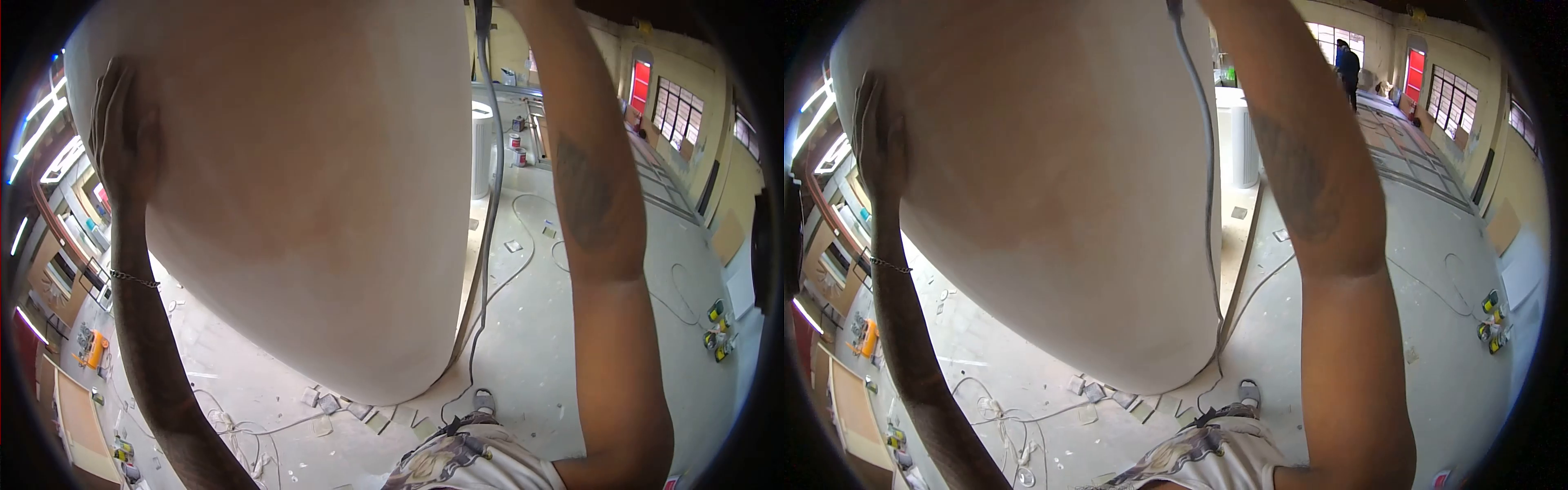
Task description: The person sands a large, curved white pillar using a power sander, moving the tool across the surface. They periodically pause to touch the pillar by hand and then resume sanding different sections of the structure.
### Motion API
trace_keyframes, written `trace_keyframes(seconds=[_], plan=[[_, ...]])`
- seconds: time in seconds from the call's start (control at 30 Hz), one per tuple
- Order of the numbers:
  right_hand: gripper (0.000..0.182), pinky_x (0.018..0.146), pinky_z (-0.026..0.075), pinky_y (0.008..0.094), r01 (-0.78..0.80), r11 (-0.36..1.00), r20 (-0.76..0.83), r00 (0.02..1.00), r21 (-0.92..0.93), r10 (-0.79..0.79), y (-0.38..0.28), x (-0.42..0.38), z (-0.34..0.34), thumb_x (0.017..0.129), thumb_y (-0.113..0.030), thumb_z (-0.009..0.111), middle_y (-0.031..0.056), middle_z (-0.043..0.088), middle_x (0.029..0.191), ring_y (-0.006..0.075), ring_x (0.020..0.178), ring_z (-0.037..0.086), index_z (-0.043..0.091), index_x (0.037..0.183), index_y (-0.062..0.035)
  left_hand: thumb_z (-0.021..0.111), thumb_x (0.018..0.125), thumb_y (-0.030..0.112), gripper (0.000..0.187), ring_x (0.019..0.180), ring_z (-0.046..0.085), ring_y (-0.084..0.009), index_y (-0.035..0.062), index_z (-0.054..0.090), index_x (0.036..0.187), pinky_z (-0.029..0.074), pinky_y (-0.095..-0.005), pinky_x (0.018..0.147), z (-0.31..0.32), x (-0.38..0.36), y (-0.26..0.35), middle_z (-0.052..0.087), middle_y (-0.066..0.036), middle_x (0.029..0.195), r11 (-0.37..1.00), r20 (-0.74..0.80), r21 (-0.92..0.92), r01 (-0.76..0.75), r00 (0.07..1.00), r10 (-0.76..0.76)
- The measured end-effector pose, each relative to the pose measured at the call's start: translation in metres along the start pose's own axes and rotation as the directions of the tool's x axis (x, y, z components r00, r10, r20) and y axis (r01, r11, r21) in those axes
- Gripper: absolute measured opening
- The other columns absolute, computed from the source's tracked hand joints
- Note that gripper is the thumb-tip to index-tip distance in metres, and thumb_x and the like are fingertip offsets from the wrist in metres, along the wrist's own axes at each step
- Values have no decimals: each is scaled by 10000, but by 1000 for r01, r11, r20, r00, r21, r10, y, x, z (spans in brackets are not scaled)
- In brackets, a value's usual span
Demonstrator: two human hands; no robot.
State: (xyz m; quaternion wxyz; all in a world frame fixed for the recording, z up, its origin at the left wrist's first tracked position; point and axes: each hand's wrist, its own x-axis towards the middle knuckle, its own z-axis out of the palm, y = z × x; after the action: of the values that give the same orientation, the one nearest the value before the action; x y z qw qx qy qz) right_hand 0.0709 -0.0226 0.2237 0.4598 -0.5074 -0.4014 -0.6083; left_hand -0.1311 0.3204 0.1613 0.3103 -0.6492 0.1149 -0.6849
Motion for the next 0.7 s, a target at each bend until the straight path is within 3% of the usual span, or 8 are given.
trace_keyframes(seconds=[0.03,0.13,0.23,0.33,0.37,0.47,0.6,0.7], plan=[[694,985,543,421,64,997,-26,998,41,-63,9,-9,7,849,-301,785,232,677,1227,348,1078,697,505,1451,-98,628,971,286,513,1435,469,-353,77,585,1437,363,-486,1192,0,1,-1,539,-141,1520,1000,0,-2,-18,1000,18],[743,993,539,468,-208,975,116,973,79,198,3,-62,-10,834,-248,801,255,628,1247,381,1094,673,464,1485,-125,574,995,262,534,1477,403,-341,51,519,1483,308,-466,1224,-1,4,-2,477,-158,1563,999,37,-16,-51,998,51],[770,955,558,484,-36,997,13,999,70,35,16,-112,-14,818,-191,814,263,589,1242,387,1096,656,444,1492,-137,531,1019,268,541,1497,367,-338,55,481,1513,278,-465,1241,1,1,-5,437,-158,1592,1000,69,-7,-10,998,10],[754,922,571,482,-198,978,117,975,72,189,10,-155,-31,805,-155,813,269,584,1209,389,1105,648,462,1472,-136,520,1031,289,540,1497,363,-344,90,468,1530,273,-478,1242,3,2,-3,424,-142,1603,1000,90,25,13,996,-15],[786,976,536,396,-176,978,127,979,113,162,16,-176,-34,782,-201,885,140,603,1234,269,1149,615,505,1466,-128,519,1034,296,541,1497,362,-346,104,463,1537,271,-482,1242,5,4,-2,420,-136,1607,999,96,38,10,995,-14],[789,970,532,408,-158,985,101,984,76,150,10,-215,-43,758,-168,894,148,599,1229,284,1142,611,520,1451,-125,521,1037,298,535,1500,351,-356,163,455,1551,263,-496,1246,14,13,12,397,-120,1623,980,89,196,-21,996,3],[846,958,530,429,-304,947,175,943,105,283,-1,-267,-55,678,-76,913,176,575,1248,350,1147,594,526,1430,-120,562,1018,311,575,1528,302,-349,219,431,1570,250,-529,1242,29,31,36,353,-95,1652,971,136,215,-107,988,79],[821,823,623,464,-355,929,192,924,104,331,-2,-305,-62,691,-152,915,246,495,1294,437,1098,624,538,1410,-275,608,983,319,620,1545,274,-330,242,426,1572,229,-557,1241,41,49,66,335,-64,1665,952,242,230,-204,959,147]])
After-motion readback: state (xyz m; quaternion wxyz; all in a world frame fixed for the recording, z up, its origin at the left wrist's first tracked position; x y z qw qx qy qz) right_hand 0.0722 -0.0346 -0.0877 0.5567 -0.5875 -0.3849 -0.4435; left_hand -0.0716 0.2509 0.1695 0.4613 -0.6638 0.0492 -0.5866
